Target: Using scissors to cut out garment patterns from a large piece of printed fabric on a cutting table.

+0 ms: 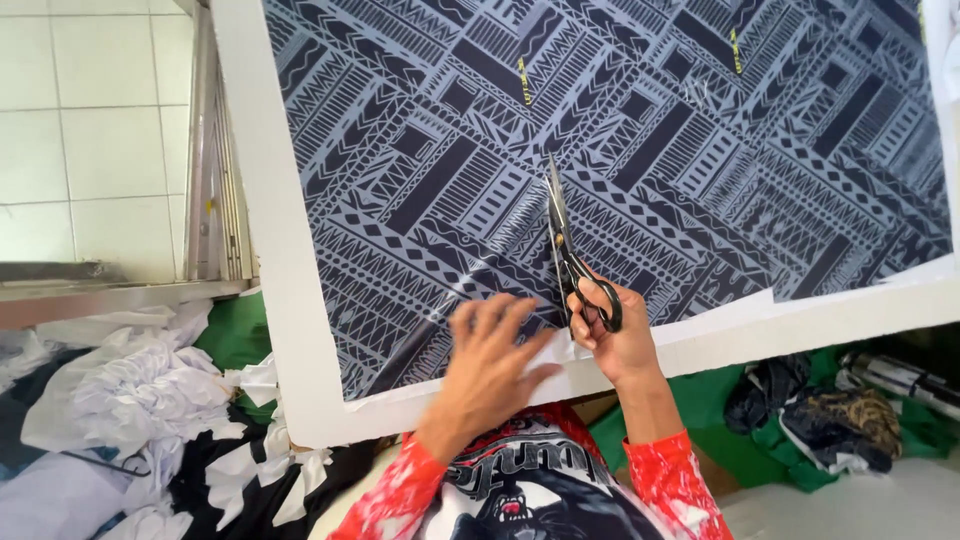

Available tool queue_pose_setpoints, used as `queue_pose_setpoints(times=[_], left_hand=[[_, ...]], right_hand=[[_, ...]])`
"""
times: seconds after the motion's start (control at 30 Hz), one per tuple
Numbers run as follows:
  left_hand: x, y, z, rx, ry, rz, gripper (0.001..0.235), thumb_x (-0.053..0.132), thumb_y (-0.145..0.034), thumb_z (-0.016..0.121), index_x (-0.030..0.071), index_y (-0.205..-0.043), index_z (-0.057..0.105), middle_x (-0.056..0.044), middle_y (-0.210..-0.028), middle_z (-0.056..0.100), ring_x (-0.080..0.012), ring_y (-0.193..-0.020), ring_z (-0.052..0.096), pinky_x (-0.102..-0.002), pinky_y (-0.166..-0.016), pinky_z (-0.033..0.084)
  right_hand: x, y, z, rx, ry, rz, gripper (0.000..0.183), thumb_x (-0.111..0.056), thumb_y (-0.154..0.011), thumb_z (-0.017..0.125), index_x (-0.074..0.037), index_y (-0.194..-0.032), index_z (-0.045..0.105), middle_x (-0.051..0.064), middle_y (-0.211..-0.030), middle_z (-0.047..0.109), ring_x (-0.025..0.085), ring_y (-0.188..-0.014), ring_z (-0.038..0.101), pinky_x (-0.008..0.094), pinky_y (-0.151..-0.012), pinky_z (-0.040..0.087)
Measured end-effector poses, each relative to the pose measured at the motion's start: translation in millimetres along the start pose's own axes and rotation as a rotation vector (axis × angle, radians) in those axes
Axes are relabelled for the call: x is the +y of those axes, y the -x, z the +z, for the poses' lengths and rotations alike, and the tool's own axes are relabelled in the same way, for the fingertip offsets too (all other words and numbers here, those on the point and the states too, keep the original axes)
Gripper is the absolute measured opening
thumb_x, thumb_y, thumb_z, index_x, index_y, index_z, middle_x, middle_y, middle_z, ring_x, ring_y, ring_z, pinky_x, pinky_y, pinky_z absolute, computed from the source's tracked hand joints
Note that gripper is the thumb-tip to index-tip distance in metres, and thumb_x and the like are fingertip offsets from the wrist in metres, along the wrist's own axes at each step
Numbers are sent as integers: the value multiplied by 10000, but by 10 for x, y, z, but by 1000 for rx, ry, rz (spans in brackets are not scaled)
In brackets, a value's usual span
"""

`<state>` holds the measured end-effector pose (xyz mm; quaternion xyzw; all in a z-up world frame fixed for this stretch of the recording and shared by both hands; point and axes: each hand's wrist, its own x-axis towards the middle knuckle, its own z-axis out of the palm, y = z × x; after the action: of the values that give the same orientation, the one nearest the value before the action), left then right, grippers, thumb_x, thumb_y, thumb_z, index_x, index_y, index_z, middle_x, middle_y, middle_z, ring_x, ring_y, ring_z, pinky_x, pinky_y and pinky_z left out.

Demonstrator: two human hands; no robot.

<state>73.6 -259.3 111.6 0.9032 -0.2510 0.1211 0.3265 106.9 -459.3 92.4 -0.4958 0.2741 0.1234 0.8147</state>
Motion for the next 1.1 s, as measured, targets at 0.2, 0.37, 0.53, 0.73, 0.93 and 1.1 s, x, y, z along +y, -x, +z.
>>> queue_pose_setpoints(times=[0.2,0.37,0.53,0.73,0.93,1.1], left_hand=[[181,110,198,-162,-82,-3,767,669,-821,655,193,-1418,586,-187,-1493,457,-370,-1368,405,-595,-1109,238],[245,180,32,-343,-226,28,1014,855,-788,545,199,-1549,412,-168,-1615,333,-360,-1441,351,-543,-1154,266],[269,172,76,-343,-324,45,1172,799,-591,786,252,-1551,393,-176,-1634,317,-356,-1454,359,-535,-1162,283],[245,194,107,-346,-371,76,1037,351,-631,794,261,-1562,345,-168,-1630,312,-350,-1453,363,-513,-1178,290],[231,185,116,-347,-314,62,990,261,-622,791,275,-1519,372,-184,-1618,320,-370,-1453,363,-531,-1178,298],[214,206,153,-364,-333,62,1045,309,-581,811,287,-1509,331,-180,-1620,313,-365,-1460,351,-522,-1176,287]], right_hand=[[-134,-89,44,-16,51,5,463,-103,-946,707,113,-1338,590,202,-708,613,179,-423,524,244,-306,371],[-300,-50,192,-86,33,119,199,-143,-967,643,-42,-1135,608,77,-742,564,128,-455,486,214,-381,311],[-340,-29,380,-29,74,103,465,-157,-941,651,-22,-1384,619,72,-722,555,126,-450,476,218,-378,319],[-348,-10,492,-42,105,37,601,-195,-900,703,-3,-1456,582,51,-694,569,101,-441,478,199,-366,304],[-309,-74,494,-31,123,16,505,-157,-911,711,-82,-1406,653,52,-704,539,109,-463,471,196,-401,294],[-277,-100,490,-34,114,24,500,-65,-878,741,-78,-1374,673,8,-610,511,78,-422,453,199,-374,274]])
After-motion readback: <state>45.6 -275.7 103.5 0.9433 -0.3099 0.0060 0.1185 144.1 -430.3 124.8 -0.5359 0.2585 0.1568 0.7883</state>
